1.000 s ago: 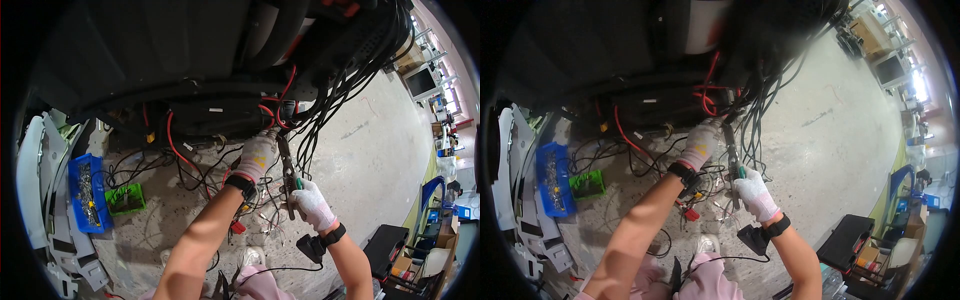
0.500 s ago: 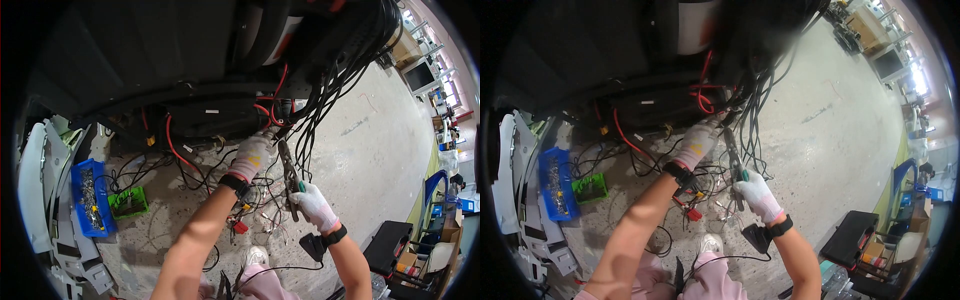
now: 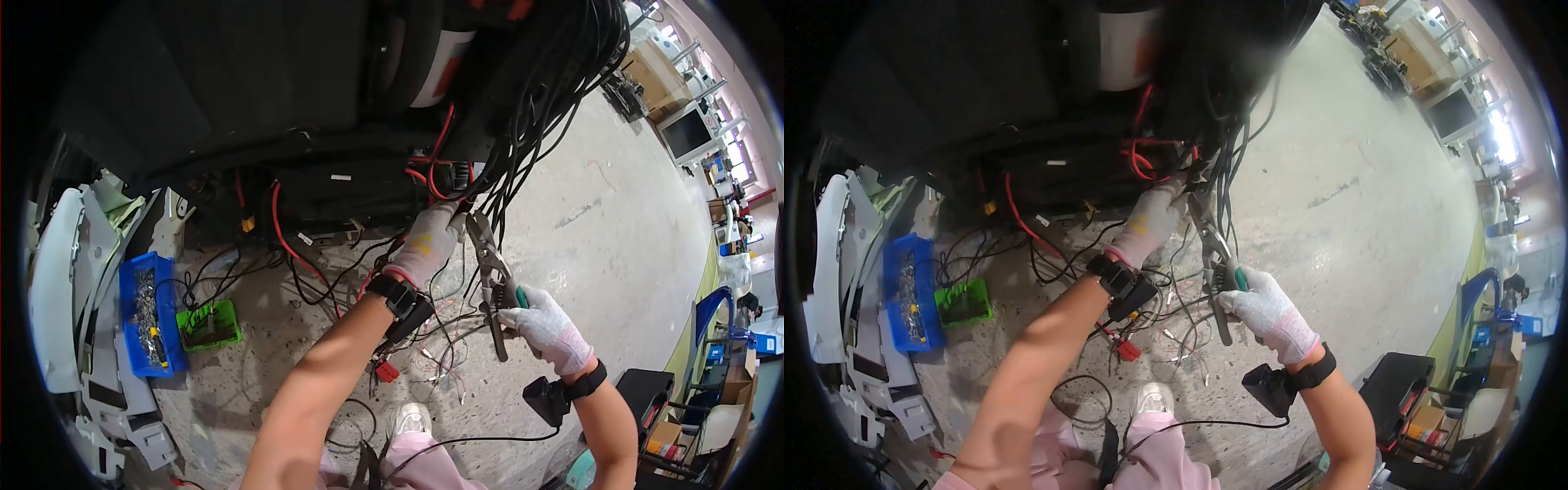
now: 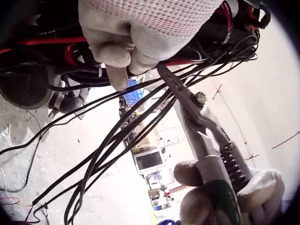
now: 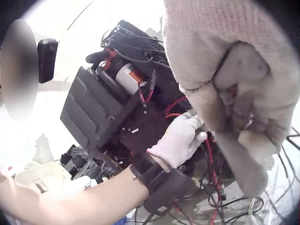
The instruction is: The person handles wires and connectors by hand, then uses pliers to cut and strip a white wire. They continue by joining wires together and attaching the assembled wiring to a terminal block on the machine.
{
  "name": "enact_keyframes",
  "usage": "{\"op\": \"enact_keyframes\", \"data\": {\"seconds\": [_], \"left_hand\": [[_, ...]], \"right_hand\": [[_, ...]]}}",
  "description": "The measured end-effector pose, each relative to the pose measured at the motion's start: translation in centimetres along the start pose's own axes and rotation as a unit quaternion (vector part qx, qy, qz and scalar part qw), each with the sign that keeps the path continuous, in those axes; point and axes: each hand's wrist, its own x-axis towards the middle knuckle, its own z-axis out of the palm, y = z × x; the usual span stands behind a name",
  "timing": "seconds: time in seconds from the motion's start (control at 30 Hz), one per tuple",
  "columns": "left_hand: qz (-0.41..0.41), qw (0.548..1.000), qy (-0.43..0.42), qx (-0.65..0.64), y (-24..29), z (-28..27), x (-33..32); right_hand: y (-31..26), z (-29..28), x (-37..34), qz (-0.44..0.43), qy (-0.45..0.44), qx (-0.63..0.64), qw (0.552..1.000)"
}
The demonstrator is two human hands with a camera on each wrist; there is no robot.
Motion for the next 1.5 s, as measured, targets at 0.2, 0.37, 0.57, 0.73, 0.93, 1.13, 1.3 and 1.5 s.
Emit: {"op": "enact_keyframes", "data": {"seconds": [0.2, 0.37, 0.57, 0.73, 0.93, 1.13, 1.3, 1.5], "left_hand": [[0.041, 0.999, -0.008, -0.001, 0.3, -0.7, 0.3], [0.006, 0.997, -0.045, 0.055, 0.8, -1.5, 0.2], [-0.019, 0.995, -0.056, 0.085, 1.1, -2.1, 0.2], [-0.071, 0.994, -0.072, 0.032, 2.5, -2.7, 0.1], [0.002, 0.999, -0.033, 0.036, 0.4, -1.8, 0.1], [-0.013, 0.999, -0.029, 0.036, 0.7, -1.7, 0.2], [-0.177, 0.981, -0.053, -0.065, 0.9, -1.2, 0.0], [0.039, 0.998, 0.015, 0.054, -0.6, -1.1, -0.2]], "right_hand": [[-1.1, -1.5, 0.2, 0.011, -0.006, 0.005, 1.0], [-2.7, -2.2, -0.1, 0.009, -0.013, -0.073, 0.997], [-3.3, -3.1, 0.6, 0.012, -0.02, -0.184, 0.983], [-3.8, -3.0, 1.0, 0.019, -0.018, -0.228, 0.973], [-4.6, -2.7, 1.0, 0.051, -0.026, -0.207, 0.977], [-6.1, -2.6, 0.9, 0.055, -0.017, -0.237, 0.97], [-7.9, -1.7, 1.0, 0.099, -0.02, -0.244, 0.964], [-7.9, -0.9, 1.5, 0.093, -0.028, -0.238, 0.966]]}}
